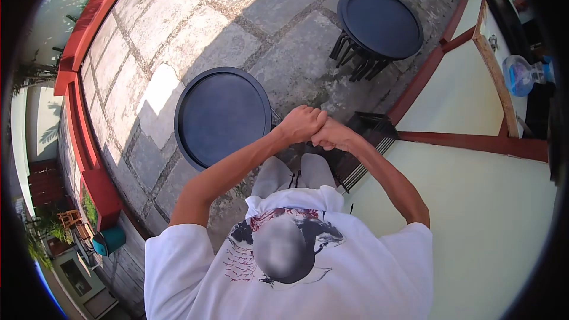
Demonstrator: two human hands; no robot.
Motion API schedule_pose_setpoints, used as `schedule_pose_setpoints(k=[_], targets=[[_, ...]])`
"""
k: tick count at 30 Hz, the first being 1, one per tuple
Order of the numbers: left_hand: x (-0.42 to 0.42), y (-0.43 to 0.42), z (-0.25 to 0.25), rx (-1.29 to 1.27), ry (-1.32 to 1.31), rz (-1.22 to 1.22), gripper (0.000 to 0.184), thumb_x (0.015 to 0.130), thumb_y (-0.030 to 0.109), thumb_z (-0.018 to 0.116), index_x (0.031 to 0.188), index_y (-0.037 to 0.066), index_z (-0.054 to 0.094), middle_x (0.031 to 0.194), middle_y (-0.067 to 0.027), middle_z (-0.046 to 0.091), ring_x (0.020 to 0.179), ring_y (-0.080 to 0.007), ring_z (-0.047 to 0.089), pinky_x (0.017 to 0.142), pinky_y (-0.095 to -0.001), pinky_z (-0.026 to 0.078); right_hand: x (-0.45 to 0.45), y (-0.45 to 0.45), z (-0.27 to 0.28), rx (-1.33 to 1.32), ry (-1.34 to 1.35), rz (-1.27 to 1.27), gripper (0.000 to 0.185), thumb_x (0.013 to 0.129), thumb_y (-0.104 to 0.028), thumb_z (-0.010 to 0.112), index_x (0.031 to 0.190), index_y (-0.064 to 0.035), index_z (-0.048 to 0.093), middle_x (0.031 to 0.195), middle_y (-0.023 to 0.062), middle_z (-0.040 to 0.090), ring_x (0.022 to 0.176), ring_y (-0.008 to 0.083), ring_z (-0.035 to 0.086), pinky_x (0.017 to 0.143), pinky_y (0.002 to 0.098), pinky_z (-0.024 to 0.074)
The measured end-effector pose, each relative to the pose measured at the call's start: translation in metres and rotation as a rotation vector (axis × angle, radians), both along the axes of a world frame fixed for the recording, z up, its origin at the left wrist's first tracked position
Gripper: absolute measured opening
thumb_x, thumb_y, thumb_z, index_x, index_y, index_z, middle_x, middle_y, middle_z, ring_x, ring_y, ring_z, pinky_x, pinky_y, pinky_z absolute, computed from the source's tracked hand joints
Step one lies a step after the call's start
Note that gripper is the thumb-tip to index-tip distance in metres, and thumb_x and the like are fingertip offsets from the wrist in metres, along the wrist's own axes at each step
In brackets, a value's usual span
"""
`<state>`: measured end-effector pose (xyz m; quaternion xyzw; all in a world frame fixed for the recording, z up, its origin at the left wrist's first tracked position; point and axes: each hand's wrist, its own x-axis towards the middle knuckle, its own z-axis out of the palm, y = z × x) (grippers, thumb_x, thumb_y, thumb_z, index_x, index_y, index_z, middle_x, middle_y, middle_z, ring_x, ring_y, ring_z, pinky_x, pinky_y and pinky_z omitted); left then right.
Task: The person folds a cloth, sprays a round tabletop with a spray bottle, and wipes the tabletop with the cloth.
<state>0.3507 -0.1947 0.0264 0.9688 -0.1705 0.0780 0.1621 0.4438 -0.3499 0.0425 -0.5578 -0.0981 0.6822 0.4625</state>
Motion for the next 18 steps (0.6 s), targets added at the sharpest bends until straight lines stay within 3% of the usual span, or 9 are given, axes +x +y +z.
schedule_pose_setpoints(k=[4,7,8,11,12,15,18], targets=[[0.033,0.000,-0.003,0.152,0.163,0.010,0.022,0.083,0.021,0.067,0.091,0.004,0.056,0.079,-0.0108,0.069,0.076,-0.0340,0.074,0.066,-0.0454,0.057,0.016,-0.001,-0.019,-0.002,-0.221,-0.103,0.022,0.070,0.005,0.069,0.068,-0.0103,0.052,0.057,-0.0047,0.045,0.046,0.0055,0.037,0.041,0.0290,0.0205],[0.052,-0.011,0.001,0.207,0.278,0.046,0.019,0.085,0.019,0.068,0.090,0.002,0.061,0.078,-0.0132,0.073,0.076,-0.0357,0.075,0.063,-0.0472,0.058,0.032,-0.006,-0.029,-0.051,-0.512,-0.009,0.015,0.069,-0.001,0.071,0.069,-0.0066,0.057,0.059,-0.0032,0.048,0.049,0.0077,0.040,0.042,0.0314,0.0243],[0.058,-0.018,0.001,0.217,0.299,0.073,0.018,0.084,0.018,0.068,0.089,0.002,0.064,0.080,-0.0145,0.074,0.077,-0.0362,0.076,0.064,-0.0476,0.059,0.036,-0.011,-0.031,0.039,-0.715,-0.022,0.010,0.069,-0.006,0.073,0.073,0.0009,0.067,0.063,0.0091,0.065,0.054,0.0202,0.062,0.048,0.0399,0.0421],[0.081,-0.032,0.007,0.217,0.400,0.118,0.012,0.082,0.014,0.070,0.084,0.003,0.072,0.086,-0.0175,0.077,0.082,-0.0373,0.076,0.068,-0.0477,0.060,0.051,-0.015,-0.072,-0.050,-1.065,0.031,0.020,0.071,-0.009,0.075,0.084,0.0063,0.073,0.080,0.0263,0.073,0.078,0.0393,0.076,0.067,0.0471,0.0552],[0.088,-0.034,0.006,0.214,0.441,0.130,0.010,0.081,0.013,0.070,0.082,0.003,0.075,0.088,-0.0183,0.077,0.084,-0.0377,0.077,0.069,-0.0475,0.061,0.058,-0.014,-0.069,-0.106,-1.114,0.057,0.026,0.072,-0.013,0.078,0.088,0.0065,0.074,0.094,0.0320,0.071,0.095,0.0475,0.071,0.080,0.0504,0.0577],[0.104,-0.040,-0.004,0.119,0.457,0.257,0.009,0.077,0.012,0.073,0.080,0.005,0.078,0.094,-0.0211,0.077,0.088,-0.0404,0.076,0.075,-0.0495,0.062,0.070,-0.017,-0.056,-0.145,-1.245,0.113,0.024,0.073,-0.015,0.078,0.085,0.0049,0.076,0.091,0.0302,0.072,0.091,0.0479,0.071,0.079,0.0522,0.0582],[0.109,-0.042,0.018,0.057,0.544,0.260,0.015,0.078,0.015,0.073,0.083,0.003,0.079,0.096,-0.0218,0.077,0.094,-0.0396,0.076,0.081,-0.0478,0.062,0.074,-0.024,-0.028,-0.164,-1.353,0.167,0.022,0.074,-0.017,0.077,0.082,0.0034,0.077,0.089,0.0297,0.072,0.088,0.0468,0.072,0.080,0.0525,0.0590]])
